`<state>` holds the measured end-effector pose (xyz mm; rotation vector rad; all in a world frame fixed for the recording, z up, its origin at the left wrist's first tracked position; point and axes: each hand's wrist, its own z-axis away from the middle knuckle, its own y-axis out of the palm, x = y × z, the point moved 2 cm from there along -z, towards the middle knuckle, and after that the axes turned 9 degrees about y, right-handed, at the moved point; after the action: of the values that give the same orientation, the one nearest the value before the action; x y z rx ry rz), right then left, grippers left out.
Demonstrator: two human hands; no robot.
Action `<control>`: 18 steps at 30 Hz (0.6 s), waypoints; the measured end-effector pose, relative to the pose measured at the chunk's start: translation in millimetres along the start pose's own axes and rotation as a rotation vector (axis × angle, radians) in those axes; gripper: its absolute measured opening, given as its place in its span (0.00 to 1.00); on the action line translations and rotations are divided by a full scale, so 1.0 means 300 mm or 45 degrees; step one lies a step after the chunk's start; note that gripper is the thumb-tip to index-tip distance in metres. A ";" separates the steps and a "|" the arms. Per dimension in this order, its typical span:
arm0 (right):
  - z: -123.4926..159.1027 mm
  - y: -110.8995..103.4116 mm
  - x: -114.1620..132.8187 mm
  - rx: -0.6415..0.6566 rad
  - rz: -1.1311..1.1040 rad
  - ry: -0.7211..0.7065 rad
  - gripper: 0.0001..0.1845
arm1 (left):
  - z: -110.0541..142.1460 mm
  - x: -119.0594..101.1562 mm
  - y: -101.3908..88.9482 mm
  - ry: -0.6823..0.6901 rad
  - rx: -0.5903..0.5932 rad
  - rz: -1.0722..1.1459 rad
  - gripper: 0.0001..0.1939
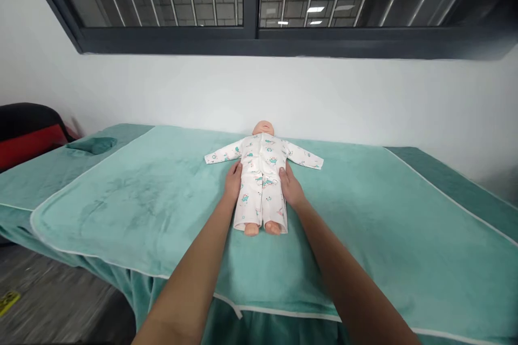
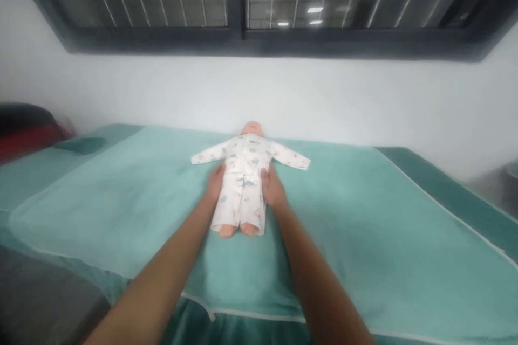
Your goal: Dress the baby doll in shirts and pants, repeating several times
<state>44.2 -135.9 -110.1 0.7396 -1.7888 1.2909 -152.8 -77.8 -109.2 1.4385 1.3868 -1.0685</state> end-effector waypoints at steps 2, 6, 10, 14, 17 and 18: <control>0.028 -0.005 0.002 -0.063 0.203 -0.038 0.36 | 0.039 0.000 -0.008 0.066 0.035 -0.211 0.22; 0.068 -0.065 -0.060 -0.068 0.569 -0.062 0.32 | 0.097 -0.002 -0.065 0.193 0.220 -0.648 0.22; 0.076 -0.209 -0.183 -0.021 0.893 0.012 0.32 | 0.096 -0.013 -0.221 0.202 0.322 -1.068 0.26; 0.075 -0.376 -0.307 -0.022 1.168 0.155 0.34 | 0.084 -0.036 -0.417 0.113 0.362 -1.404 0.29; 0.082 -0.486 -0.394 -0.048 1.247 0.216 0.36 | 0.091 -0.056 -0.545 0.037 0.348 -1.585 0.31; 0.087 -0.522 -0.423 -0.063 1.255 0.239 0.37 | 0.095 -0.060 -0.581 0.014 0.342 -1.631 0.31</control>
<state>230.5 -208.2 -146.8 -0.3763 -2.0740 1.8208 -327.9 -105.7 -102.1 0.5667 2.2865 -2.0570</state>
